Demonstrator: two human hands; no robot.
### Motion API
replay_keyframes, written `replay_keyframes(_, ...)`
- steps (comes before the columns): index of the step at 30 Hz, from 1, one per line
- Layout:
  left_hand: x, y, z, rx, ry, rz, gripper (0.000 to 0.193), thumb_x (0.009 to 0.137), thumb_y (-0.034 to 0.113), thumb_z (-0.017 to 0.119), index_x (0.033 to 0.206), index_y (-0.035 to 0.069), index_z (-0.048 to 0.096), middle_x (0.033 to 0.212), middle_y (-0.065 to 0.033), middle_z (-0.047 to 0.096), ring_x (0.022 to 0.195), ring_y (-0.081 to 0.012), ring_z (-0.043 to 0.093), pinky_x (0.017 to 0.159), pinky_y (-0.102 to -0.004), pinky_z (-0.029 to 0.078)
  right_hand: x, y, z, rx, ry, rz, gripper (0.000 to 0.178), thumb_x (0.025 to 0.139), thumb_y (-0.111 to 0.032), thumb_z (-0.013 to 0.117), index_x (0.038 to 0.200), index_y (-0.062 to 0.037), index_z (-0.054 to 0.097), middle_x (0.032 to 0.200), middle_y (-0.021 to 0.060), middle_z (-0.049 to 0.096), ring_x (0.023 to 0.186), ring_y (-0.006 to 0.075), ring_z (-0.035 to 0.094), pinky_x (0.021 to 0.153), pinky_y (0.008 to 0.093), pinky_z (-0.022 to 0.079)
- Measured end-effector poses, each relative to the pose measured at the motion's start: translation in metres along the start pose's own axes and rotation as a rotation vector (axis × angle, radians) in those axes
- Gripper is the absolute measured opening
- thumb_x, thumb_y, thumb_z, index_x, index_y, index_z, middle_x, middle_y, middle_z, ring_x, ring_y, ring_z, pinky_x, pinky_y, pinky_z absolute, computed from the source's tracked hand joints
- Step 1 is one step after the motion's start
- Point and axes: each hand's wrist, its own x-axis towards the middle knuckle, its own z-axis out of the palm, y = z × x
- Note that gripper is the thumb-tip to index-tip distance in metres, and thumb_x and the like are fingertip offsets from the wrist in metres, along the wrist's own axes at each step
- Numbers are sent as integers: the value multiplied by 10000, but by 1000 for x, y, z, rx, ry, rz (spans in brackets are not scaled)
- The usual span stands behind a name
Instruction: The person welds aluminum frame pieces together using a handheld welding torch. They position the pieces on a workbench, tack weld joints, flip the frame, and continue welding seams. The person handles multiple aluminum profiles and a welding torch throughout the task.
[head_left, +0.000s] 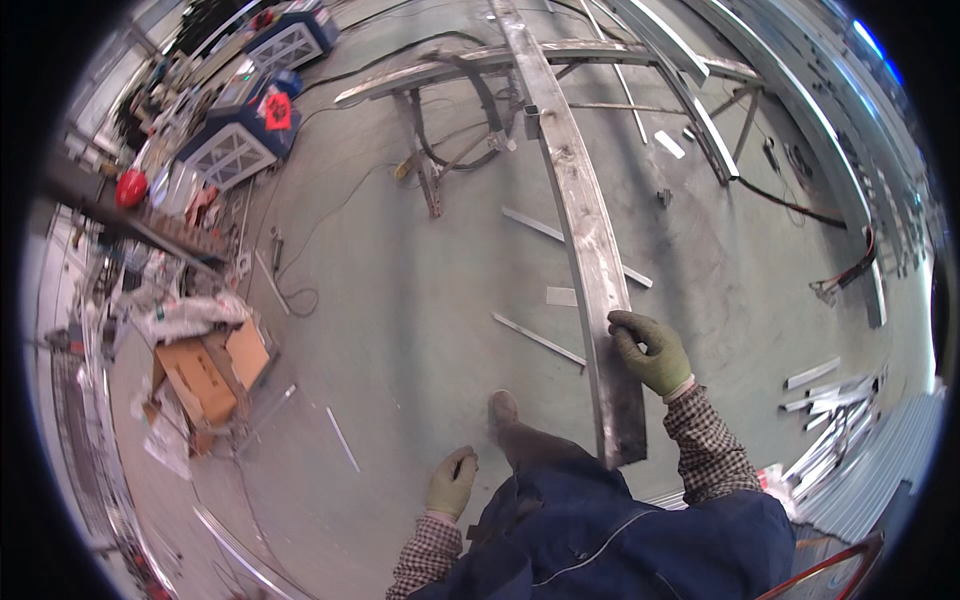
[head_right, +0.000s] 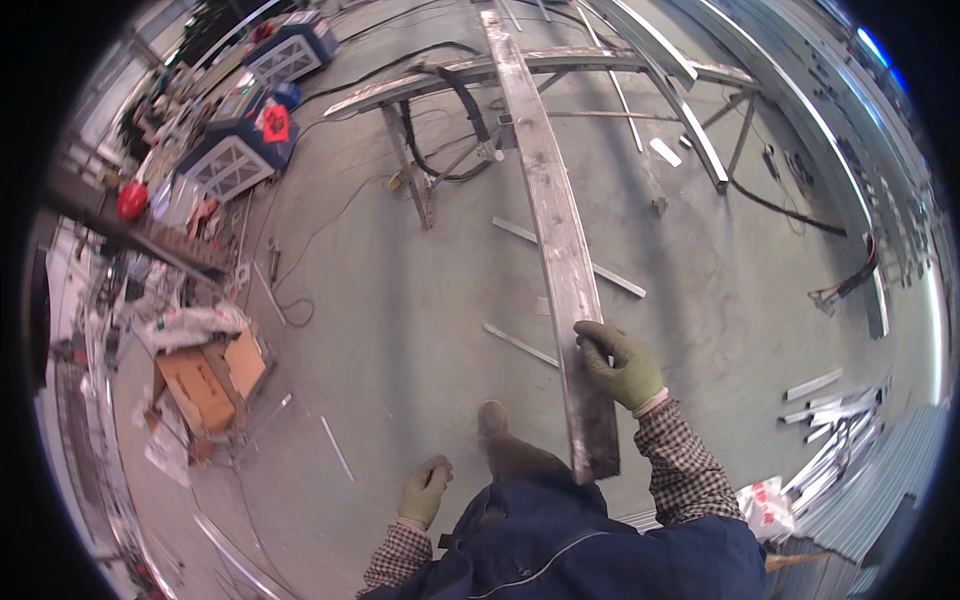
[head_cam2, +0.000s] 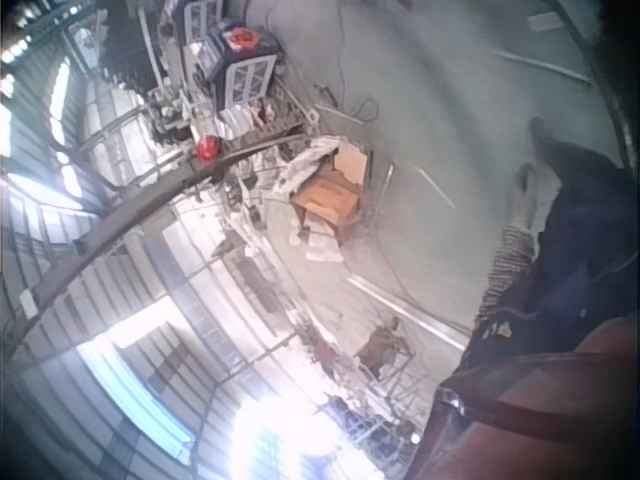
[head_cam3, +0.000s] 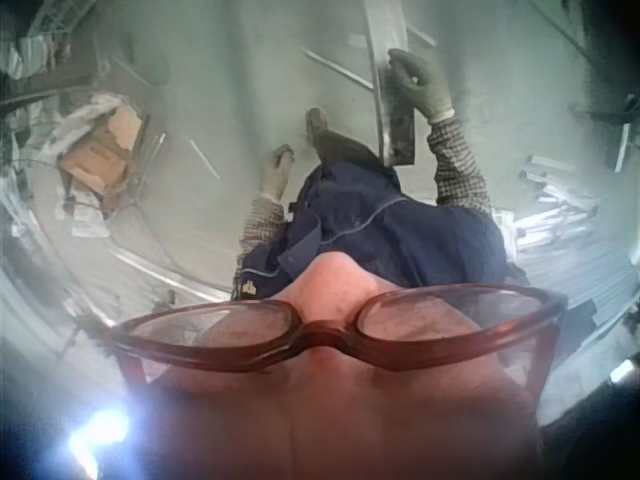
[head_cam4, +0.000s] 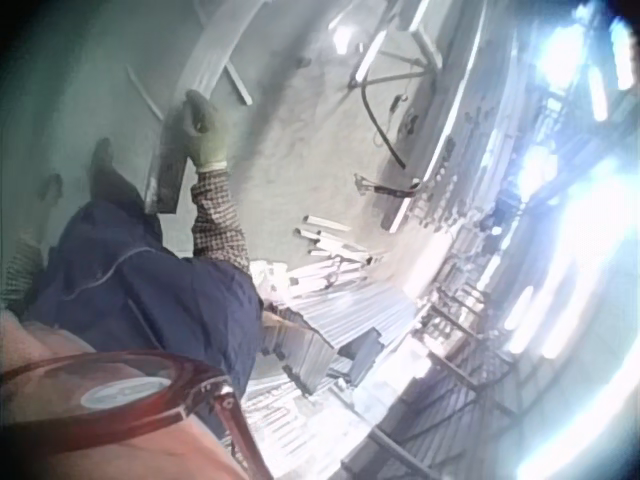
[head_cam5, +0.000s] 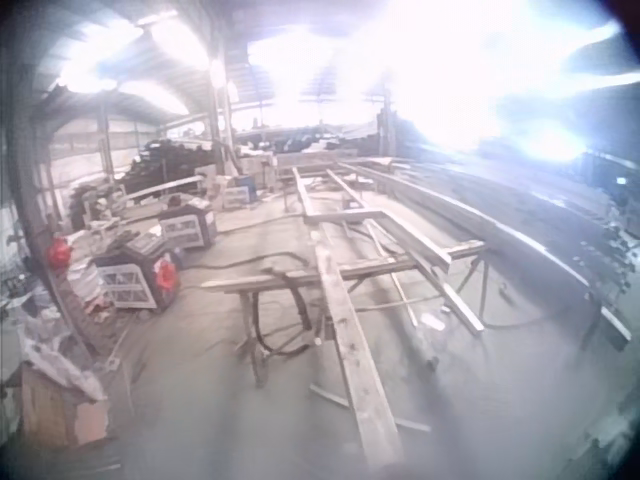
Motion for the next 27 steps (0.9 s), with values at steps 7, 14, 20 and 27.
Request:
replay_keyframes(7, 112, 31, -88, 201, -162, -55, 516, 1100, 299, 677, 1446, -82, 637, 1252, -155, 775, 1051, -195, 752, 921, -316, 594, 67, -7, 15, -130, 93, 186, 310, 1028, -270, 742, 1307, -147, 798, 1089, 146, 803, 934, 280, 785, 848, 387, 618)
replay_keyframes(14, 288, 118, -132, 278, -297, -60, 508, 1051, 402, 707, 1371, 10, 747, 1181, -136, 799, 1110, -223, 739, 1010, -354, 565, 117, -18, 21, -82, 209, 382, 343, 1035, -284, 718, 1321, -104, 778, 1186, 165, 803, 1052, 289, 792, 945, 374, 612)
replay_keyframes(20, 460, 250, -137, 298, -405, 108, 486, 1051, 366, 742, 1369, -2, 745, 1160, -112, 797, 1093, -199, 731, 1000, -341, 563, 183, -26, 29, 22, 426, 637, 372, 1061, -235, 712, 1383, -50, 731, 1309, 156, 786, 1192, 236, 752, 1051, 354, 572)
replay_keyframes(27, 586, 411, -109, 415, -523, 275, 529, 1059, 376, 750, 1431, 3, 703, 1261, -109, 783, 1171, -189, 718, 1041, -332, 551, 258, 2, 17, 119, 672, 693, 370, 1081, -225, 723, 1394, -28, 722, 1281, 132, 791, 1154, 192, 740, 1025, 343, 575)
